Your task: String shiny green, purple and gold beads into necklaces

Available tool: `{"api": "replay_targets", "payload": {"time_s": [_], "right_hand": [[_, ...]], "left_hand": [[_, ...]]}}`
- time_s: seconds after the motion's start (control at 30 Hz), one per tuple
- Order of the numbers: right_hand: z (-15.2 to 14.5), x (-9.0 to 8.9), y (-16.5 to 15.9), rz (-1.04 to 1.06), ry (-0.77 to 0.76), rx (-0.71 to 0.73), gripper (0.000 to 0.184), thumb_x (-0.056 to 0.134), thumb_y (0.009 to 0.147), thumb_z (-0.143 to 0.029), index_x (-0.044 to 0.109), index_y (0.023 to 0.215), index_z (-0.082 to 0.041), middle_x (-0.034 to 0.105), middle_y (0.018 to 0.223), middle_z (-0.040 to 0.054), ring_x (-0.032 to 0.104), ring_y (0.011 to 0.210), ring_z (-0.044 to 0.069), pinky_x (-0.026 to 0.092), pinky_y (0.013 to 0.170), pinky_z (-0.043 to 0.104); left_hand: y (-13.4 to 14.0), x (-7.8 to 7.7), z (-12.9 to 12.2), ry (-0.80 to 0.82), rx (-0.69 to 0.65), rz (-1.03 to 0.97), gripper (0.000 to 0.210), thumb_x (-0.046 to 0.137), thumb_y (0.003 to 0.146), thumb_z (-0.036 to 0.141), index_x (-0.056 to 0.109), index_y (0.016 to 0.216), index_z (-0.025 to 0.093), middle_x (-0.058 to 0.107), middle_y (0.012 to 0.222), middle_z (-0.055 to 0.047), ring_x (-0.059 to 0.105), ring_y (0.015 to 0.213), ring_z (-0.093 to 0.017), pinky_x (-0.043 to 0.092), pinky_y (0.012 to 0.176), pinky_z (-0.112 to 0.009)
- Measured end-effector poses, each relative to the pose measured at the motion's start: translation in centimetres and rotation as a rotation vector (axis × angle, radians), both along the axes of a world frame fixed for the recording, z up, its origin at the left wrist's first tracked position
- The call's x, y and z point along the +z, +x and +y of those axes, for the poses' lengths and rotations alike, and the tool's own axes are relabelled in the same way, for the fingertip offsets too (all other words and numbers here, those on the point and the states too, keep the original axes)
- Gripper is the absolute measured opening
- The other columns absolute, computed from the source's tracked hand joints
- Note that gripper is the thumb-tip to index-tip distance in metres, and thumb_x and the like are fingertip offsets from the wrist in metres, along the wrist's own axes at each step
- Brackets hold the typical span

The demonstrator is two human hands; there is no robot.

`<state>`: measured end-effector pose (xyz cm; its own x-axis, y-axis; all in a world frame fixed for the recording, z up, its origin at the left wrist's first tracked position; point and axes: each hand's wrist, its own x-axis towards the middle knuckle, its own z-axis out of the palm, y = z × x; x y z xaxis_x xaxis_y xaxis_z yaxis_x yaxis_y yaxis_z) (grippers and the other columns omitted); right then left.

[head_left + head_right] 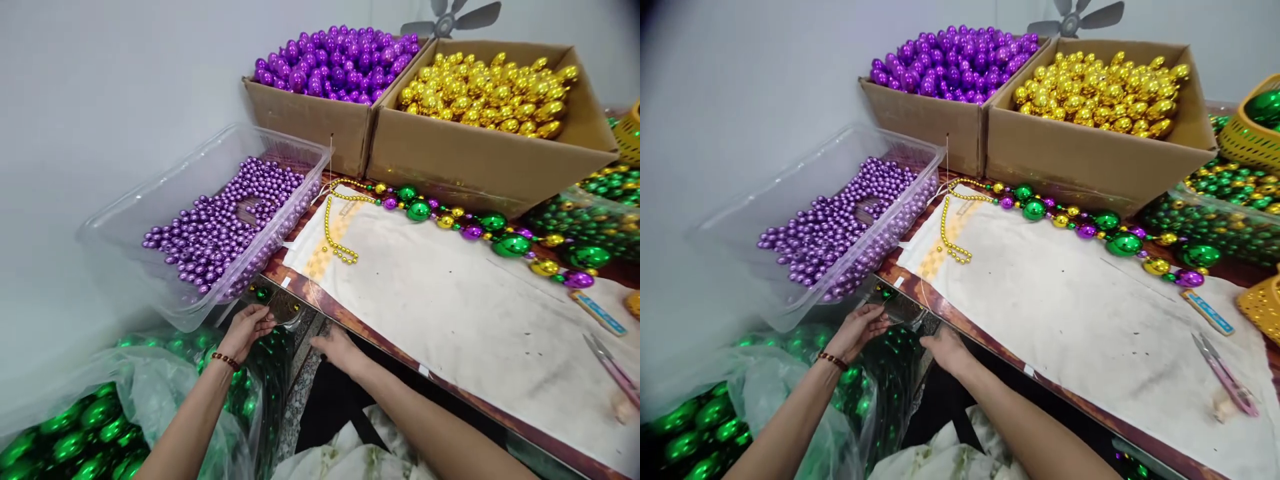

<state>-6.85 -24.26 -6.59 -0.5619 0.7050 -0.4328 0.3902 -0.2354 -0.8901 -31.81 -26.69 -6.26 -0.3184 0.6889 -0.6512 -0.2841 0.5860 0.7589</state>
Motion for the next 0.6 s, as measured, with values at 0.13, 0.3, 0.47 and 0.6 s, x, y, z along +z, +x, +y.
{"api": "replay_targets", "payload": {"time_s": [0.13, 0.3, 0.47, 0.6], "right_hand": [[1.3, 0.3, -1.4, 0.128, 0.037, -0.032, 0.026, 0.06, 0.083, -0.031, 0.061, 0.107, -0.021, 0.056, 0.131, 0.0047, 0.047, 0.123, 0.026, 0.031, 0.107, 0.04], [-0.9, 2.4, 1.6, 0.327, -0.057, 0.098, 0.029, 0.047, 0.093, -0.037, 0.063, 0.078, -0.018, 0.067, 0.074, 0.002, 0.065, 0.081, 0.017, 0.049, 0.084, 0.031], [-2.1, 8.7, 10.6, 0.248, -0.206, -0.057, 0.033, 0.043, 0.097, -0.044, 0.061, 0.091, -0.017, 0.038, 0.047, -0.0079, 0.04, 0.041, 0.008, 0.038, 0.049, 0.021], [1.0, 15.3, 19.5, -0.045, -0.081, -0.108, 0.033, 0.049, 0.093, -0.049, 0.066, 0.093, -0.02, 0.043, 0.056, -0.003, 0.035, 0.046, 0.008, 0.023, 0.041, 0.02]], "left_hand": [[-0.4, 0.4, -0.1, 0.012, -0.012, 0.0, 0.031, 0.08, 0.067, 0.029, 0.059, 0.083, 0.014, 0.069, 0.074, -0.006, 0.068, 0.062, -0.016, 0.053, 0.057, -0.024], [-3.2, -0.4, 0.9, 0.036, 0.087, 0.051, 0.03, 0.078, 0.067, 0.028, 0.056, 0.083, 0.016, 0.066, 0.071, -0.002, 0.067, 0.061, -0.014, 0.051, 0.056, -0.022], [-4.3, -0.5, 2.0, 0.033, 0.012, 0.001, 0.033, 0.08, 0.063, 0.027, 0.052, 0.077, 0.017, 0.051, 0.055, 0.007, 0.052, 0.045, -0.008, 0.04, 0.045, -0.018], [-2.7, 1.7, 2.1, 0.041, -0.172, -0.126, 0.029, 0.079, 0.067, 0.026, 0.055, 0.079, 0.016, 0.046, 0.054, 0.007, 0.045, 0.046, -0.006, 0.037, 0.047, -0.018]]}}
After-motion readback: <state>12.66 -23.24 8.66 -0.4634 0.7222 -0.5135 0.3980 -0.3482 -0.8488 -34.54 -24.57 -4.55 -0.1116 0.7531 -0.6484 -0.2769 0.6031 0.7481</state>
